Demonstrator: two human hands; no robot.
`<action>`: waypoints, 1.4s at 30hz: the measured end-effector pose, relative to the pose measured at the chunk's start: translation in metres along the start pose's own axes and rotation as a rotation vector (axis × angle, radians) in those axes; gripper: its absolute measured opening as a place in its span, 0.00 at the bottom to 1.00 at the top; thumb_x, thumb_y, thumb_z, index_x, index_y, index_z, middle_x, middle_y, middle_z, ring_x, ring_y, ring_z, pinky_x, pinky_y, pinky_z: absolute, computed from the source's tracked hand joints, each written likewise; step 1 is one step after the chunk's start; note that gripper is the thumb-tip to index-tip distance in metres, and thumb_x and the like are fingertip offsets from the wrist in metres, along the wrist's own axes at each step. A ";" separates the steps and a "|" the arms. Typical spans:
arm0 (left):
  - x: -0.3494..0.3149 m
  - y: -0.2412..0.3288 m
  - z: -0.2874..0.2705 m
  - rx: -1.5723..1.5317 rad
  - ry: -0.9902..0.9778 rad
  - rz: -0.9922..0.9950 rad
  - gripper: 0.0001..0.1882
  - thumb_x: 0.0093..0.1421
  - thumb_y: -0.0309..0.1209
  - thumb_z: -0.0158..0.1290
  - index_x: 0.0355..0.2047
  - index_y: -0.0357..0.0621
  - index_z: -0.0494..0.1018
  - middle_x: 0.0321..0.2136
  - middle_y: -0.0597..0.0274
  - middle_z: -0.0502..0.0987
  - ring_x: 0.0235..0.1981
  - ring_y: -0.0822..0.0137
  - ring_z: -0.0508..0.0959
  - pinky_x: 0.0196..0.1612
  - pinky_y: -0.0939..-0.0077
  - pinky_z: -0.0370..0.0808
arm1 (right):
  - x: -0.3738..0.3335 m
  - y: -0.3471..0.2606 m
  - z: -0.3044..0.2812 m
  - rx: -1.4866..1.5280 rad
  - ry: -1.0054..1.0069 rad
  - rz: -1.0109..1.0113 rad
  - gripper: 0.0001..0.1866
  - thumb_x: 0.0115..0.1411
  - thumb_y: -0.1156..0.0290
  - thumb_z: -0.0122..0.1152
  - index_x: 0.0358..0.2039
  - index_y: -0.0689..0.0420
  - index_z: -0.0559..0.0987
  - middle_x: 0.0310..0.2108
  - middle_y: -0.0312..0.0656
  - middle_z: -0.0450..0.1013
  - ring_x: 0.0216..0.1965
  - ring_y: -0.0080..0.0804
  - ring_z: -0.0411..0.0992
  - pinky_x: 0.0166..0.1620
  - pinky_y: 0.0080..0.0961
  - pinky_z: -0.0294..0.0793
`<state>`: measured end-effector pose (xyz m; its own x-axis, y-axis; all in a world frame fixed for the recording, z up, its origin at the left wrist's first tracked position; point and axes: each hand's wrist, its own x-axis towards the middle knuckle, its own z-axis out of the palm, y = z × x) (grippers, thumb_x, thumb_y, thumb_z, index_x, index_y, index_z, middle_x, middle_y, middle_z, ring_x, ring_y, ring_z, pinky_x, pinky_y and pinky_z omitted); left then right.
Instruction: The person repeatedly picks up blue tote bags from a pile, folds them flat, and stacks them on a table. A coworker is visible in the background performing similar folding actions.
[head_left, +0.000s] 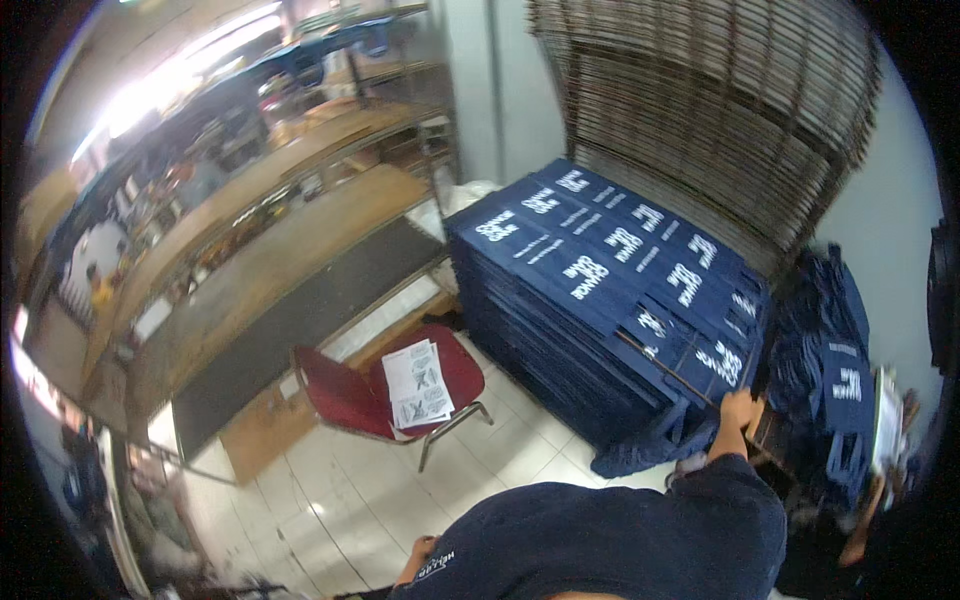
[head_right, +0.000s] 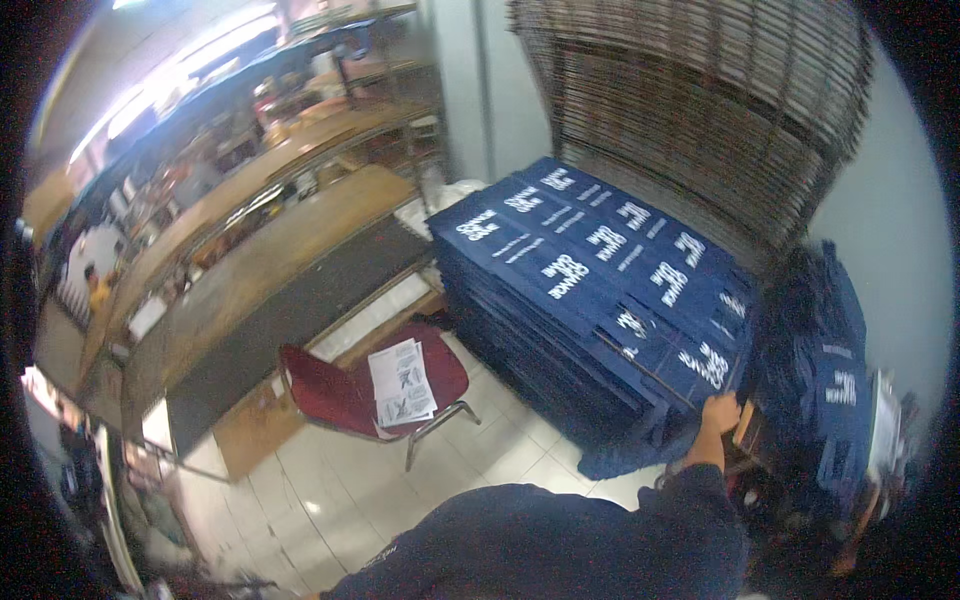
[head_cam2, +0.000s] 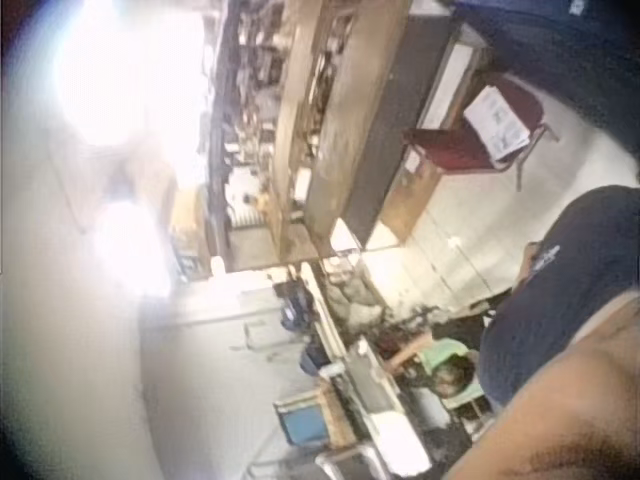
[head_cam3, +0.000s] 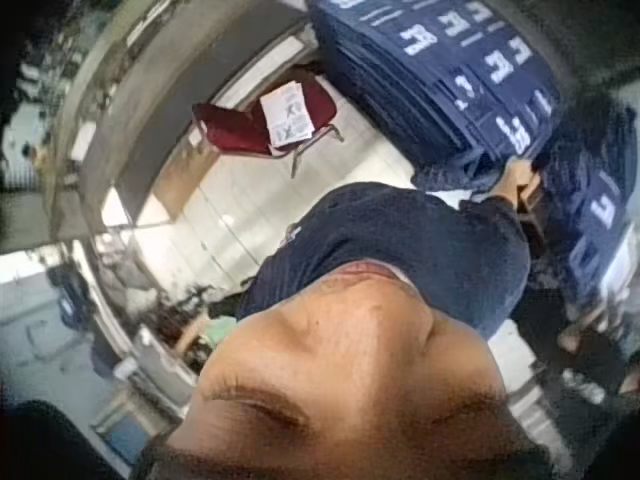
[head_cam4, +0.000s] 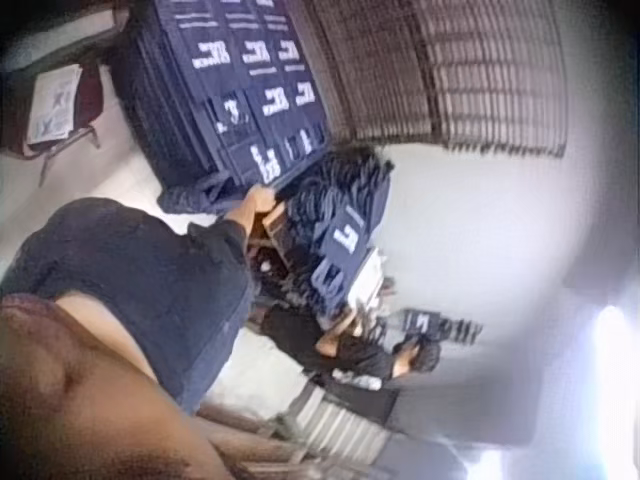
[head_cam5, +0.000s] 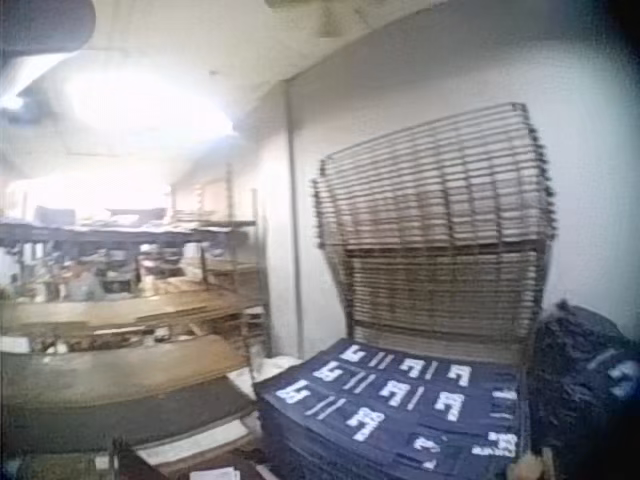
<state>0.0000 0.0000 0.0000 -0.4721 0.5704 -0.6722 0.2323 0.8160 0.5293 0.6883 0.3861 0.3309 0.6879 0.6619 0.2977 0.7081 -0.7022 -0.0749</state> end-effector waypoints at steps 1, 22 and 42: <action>0.004 0.010 -0.005 0.027 -0.037 0.016 0.28 0.50 0.49 0.58 0.38 0.33 0.76 0.33 0.48 0.79 0.35 0.60 0.78 0.40 0.69 0.74 | 0.001 0.002 -0.009 0.046 -0.021 0.073 0.18 0.50 0.60 0.57 0.38 0.58 0.74 0.36 0.46 0.75 0.41 0.47 0.72 0.41 0.41 0.71; 0.033 0.144 -0.017 0.188 -0.338 0.182 0.25 0.54 0.44 0.55 0.43 0.35 0.73 0.34 0.52 0.78 0.34 0.63 0.77 0.39 0.72 0.73 | 0.001 0.011 -0.006 0.115 0.280 0.273 0.10 0.51 0.62 0.55 0.33 0.49 0.72 0.35 0.43 0.65 0.41 0.43 0.64 0.41 0.41 0.62; 0.005 0.253 -0.080 0.246 -0.430 0.265 0.27 0.53 0.43 0.58 0.47 0.37 0.69 0.31 0.58 0.77 0.32 0.67 0.75 0.30 0.74 0.71 | 0.006 0.007 -0.011 0.189 0.202 0.360 0.15 0.54 0.60 0.54 0.42 0.48 0.73 0.39 0.43 0.65 0.45 0.41 0.63 0.45 0.40 0.61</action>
<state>-0.0114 0.2016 0.1723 0.0069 0.7034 -0.7107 0.5115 0.6082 0.6070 0.6956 0.3824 0.3429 0.8639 0.3067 0.3994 0.4591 -0.8056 -0.3744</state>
